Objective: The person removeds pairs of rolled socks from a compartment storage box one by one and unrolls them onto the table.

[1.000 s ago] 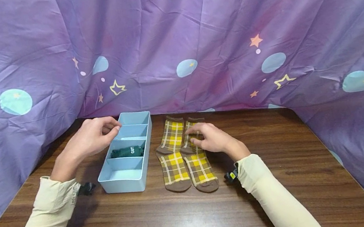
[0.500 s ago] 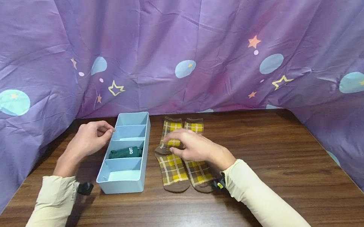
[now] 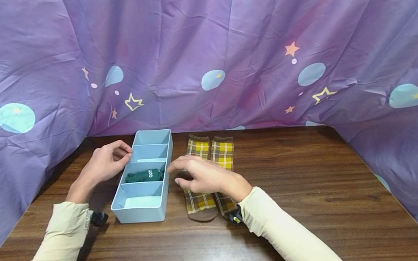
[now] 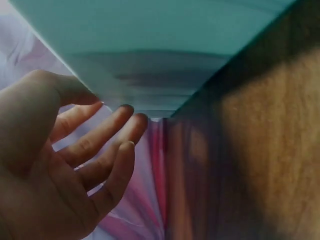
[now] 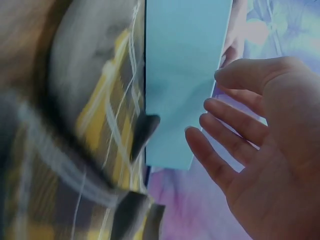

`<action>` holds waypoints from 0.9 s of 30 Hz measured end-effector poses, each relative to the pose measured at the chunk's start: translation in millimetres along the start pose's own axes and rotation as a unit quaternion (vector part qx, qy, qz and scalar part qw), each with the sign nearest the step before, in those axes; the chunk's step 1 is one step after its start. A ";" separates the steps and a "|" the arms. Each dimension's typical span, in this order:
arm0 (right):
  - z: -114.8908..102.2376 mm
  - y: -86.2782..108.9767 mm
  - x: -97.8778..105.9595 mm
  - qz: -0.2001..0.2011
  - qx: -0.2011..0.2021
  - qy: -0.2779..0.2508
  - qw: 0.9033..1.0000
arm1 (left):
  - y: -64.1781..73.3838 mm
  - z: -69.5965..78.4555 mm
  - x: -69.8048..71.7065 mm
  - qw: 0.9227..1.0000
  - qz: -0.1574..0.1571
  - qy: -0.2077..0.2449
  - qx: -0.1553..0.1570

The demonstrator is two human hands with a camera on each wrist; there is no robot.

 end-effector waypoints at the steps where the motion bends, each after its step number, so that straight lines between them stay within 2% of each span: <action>1: -2.0 -1.9 -1.0 0.000 0.002 0.000 1.000 | 0.2 -1.5 -1.1 1.000 0.001 0.004 0.002; 9: -9.8 -15.2 -5.7 0.031 -0.015 0.059 0.998 | 2.5 -14.4 -15.2 0.999 -0.002 0.026 0.032; 12: -11.0 -21.9 -8.8 0.034 -0.008 0.068 0.997 | 2.8 -16.1 -19.3 0.998 -0.004 0.033 0.044; 18: -12.4 -37.9 -14.9 0.023 -0.003 0.064 0.998 | 3.5 -17.9 -23.2 0.998 -0.005 0.045 0.053; 27: -10.8 -59.1 -22.2 -0.004 -0.043 0.086 0.995 | 3.5 -18.4 -25.0 0.997 -0.007 0.054 0.055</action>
Point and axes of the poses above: each hand's wrist, its own y-axis away from the middle knuckle, its own x-axis out of the back of the hand, z = x × y, the point moved 4 cm from there along -y, towards the middle knuckle, and after that the axes turned 4 degrees about z, right-handed, at the moved point
